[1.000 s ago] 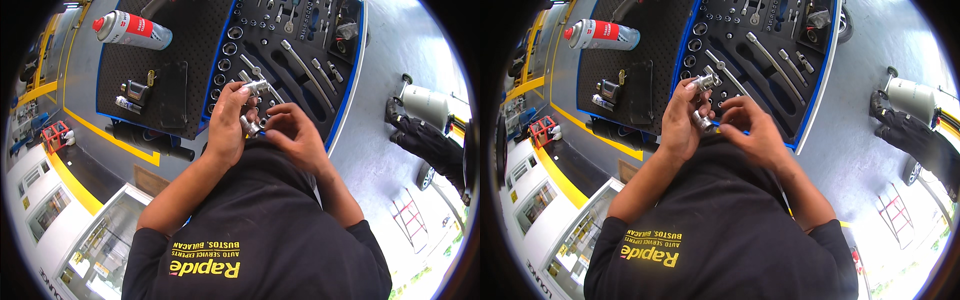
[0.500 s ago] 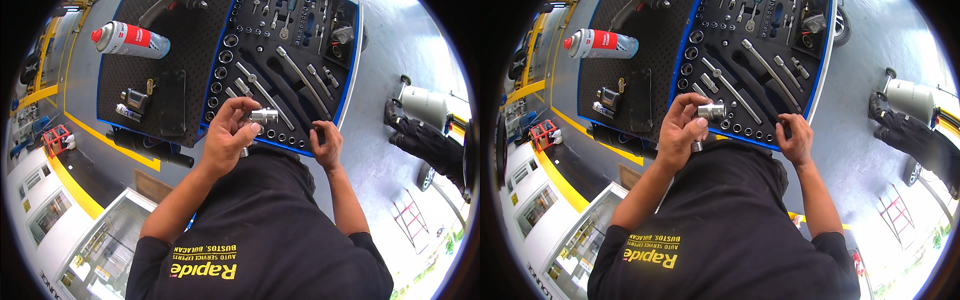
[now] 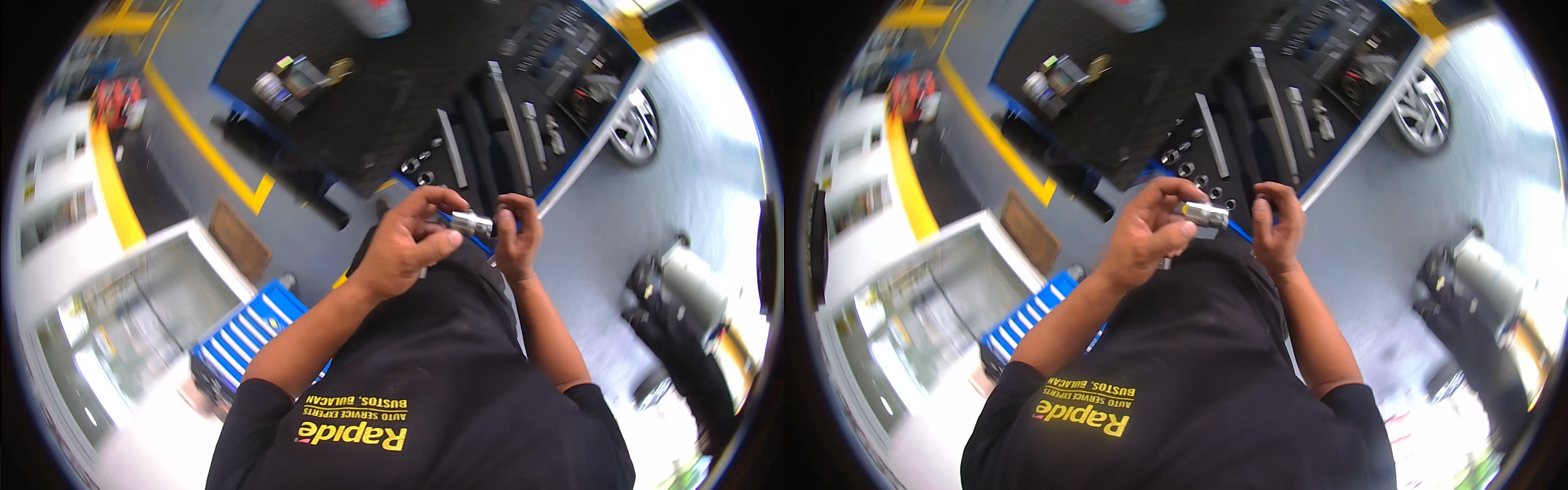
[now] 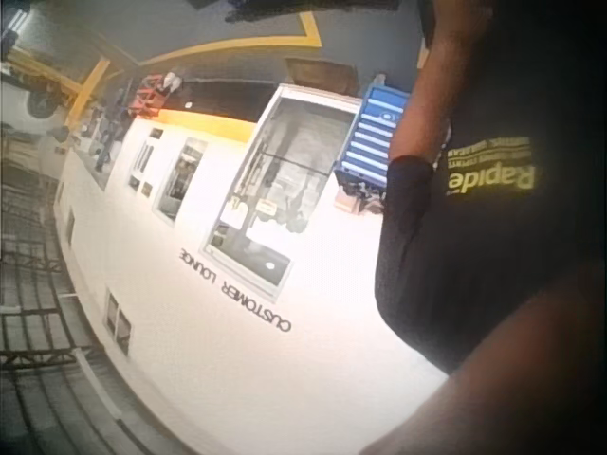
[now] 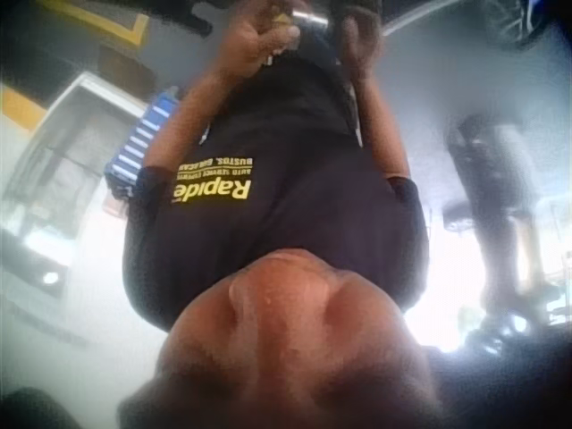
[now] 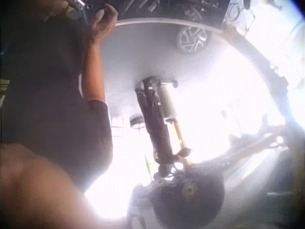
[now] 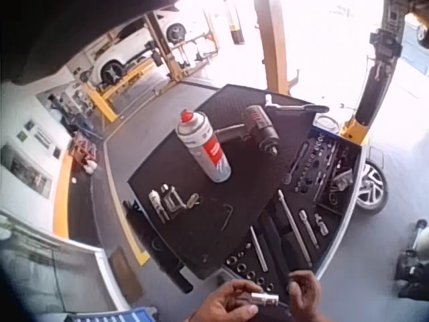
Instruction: The person selects sockets and a ratchet from a tool chest, then sits under a lifted vehicle to loosen and tighten bolts on the suspension using a ratchet and wrench.
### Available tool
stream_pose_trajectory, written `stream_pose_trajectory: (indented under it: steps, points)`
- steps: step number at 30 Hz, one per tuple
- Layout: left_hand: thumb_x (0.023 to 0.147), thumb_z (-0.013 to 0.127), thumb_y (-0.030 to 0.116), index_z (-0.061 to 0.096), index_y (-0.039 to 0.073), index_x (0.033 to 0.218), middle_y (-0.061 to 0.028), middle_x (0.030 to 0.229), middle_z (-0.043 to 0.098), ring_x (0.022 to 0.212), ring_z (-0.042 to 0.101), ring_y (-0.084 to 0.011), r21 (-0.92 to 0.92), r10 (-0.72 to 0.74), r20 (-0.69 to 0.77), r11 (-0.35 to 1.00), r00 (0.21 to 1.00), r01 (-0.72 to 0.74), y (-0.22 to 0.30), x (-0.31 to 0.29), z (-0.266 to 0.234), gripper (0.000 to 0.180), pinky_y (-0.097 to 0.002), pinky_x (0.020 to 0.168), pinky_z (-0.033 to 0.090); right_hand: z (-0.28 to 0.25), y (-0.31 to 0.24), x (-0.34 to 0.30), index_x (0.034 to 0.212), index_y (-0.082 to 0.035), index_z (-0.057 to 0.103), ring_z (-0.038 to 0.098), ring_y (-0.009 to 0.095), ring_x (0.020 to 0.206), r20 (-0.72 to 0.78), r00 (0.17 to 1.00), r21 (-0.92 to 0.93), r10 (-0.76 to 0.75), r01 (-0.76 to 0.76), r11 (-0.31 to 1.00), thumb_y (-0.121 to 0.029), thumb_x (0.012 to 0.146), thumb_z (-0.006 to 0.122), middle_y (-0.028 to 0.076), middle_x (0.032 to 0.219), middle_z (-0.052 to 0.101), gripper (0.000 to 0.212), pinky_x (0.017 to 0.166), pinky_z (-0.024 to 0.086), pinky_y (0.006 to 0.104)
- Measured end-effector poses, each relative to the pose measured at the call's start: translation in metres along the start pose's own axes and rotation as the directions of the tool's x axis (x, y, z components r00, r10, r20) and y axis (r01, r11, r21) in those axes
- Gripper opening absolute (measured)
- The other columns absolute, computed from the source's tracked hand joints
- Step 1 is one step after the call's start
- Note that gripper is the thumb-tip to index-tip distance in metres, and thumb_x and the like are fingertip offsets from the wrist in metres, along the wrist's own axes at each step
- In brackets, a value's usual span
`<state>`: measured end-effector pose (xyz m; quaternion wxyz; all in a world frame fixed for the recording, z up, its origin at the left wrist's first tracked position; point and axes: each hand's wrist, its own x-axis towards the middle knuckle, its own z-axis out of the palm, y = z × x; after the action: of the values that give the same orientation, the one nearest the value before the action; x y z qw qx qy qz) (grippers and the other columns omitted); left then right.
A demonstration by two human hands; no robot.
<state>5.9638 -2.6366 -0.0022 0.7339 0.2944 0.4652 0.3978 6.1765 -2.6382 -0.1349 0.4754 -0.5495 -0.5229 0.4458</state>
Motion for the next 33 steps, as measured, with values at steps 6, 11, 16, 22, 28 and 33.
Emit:
stream_pose_trajectory:
  steps: [6, 11, 16, 22, 28, 33]
  points:
    - [0.091, 0.072, 0.015, 0.061, 0.004, 0.13, -0.0058, 0.124, 0.063, 0.102, 0.062, -0.0108, 0.062, 0.164, -0.277, 0.986, 0.947, -0.153, -0.069, -0.108, 0.013, 0.042, -0.0279, 0.091, 0.05, -0.025, -0.004, 0.001, 0.115, 0.0, 0.066, 0.054, 0.012, 0.077, 0.201, 0.978, 0.226, -0.052, 0.005, 0.974, -0.017, 0.104, 0.055, 0.006, 0.086, 0.06, 0.023, 0.071, 0.043, 0.0271]
    - [0.093, 0.071, 0.015, 0.06, 0.007, 0.129, 0.0003, 0.109, 0.066, 0.087, 0.057, -0.0043, -0.089, 0.236, -0.483, 0.945, 0.843, -0.316, -0.111, -0.241, 0.012, 0.038, -0.0228, 0.071, 0.045, 0.009, -0.03, -0.076, 0.111, -0.001, 0.065, 0.051, 0.009, 0.074, 0.625, 0.78, 0.074, -0.034, -0.016, 0.997, -0.015, 0.105, 0.054, 0.003, 0.087, 0.058, 0.019, 0.067, 0.04, 0.0249]
    - [0.094, 0.071, 0.016, 0.061, 0.007, 0.126, -0.0014, 0.107, 0.066, 0.08, 0.056, -0.0059, 0.006, 0.4, -0.697, 0.833, 0.595, -0.553, -0.137, -0.364, -0.023, 0.035, -0.0237, 0.064, 0.044, 0.139, -0.063, -0.161, 0.111, -0.001, 0.063, 0.055, 0.012, 0.079, 0.972, 0.224, -0.102, 0.072, 0.126, 0.987, -0.009, 0.095, 0.06, 0.003, 0.091, 0.061, 0.018, 0.071, 0.045, 0.0267]
    - [0.093, 0.072, 0.019, 0.062, 0.006, 0.128, -0.0031, 0.108, 0.065, 0.079, 0.056, -0.007, 0.071, 0.213, -0.966, 0.761, 0.145, -0.645, -0.272, -0.551, -0.021, 0.039, -0.0237, 0.063, 0.044, 0.339, -0.102, -0.414, 0.114, 0.002, 0.067, 0.069, 0.019, 0.088, 0.927, -0.364, 0.049, 0.09, 0.355, 0.934, -0.018, 0.103, 0.062, 0.011, 0.096, 0.072, 0.023, 0.08, 0.054, 0.0338]
    - [0.093, 0.071, 0.014, 0.061, 0.005, 0.128, -0.0037, 0.113, 0.065, 0.072, 0.053, -0.0073, 0.112, -0.224, -0.912, 0.67, -0.343, -0.734, -0.363, -0.673, 0.051, 0.038, -0.0239, 0.06, 0.043, 0.495, -0.115, -0.692, 0.118, 0.0, 0.065, 0.065, 0.017, 0.088, 0.684, -0.652, -0.461, 0.327, -0.038, 0.887, -0.022, 0.106, 0.057, 0.011, 0.101, 0.071, 0.027, 0.079, 0.054, 0.0313]
    - [0.092, 0.069, 0.008, 0.06, 0.003, 0.126, -0.0053, 0.115, 0.064, 0.069, 0.051, -0.006, 0.297, -0.483, -0.724, 0.427, -0.494, -0.854, -0.403, -0.668, 0.092, 0.035, -0.0231, 0.06, 0.043, 0.601, -0.121, -0.864, 0.108, 0.003, 0.05, 0.062, 0.03, 0.11, 0.711, -0.586, -0.637, 0.389, -0.303, 0.708, -0.003, 0.097, 0.047, 0.018, 0.114, 0.062, 0.013, 0.107, 0.05, 0.0505]
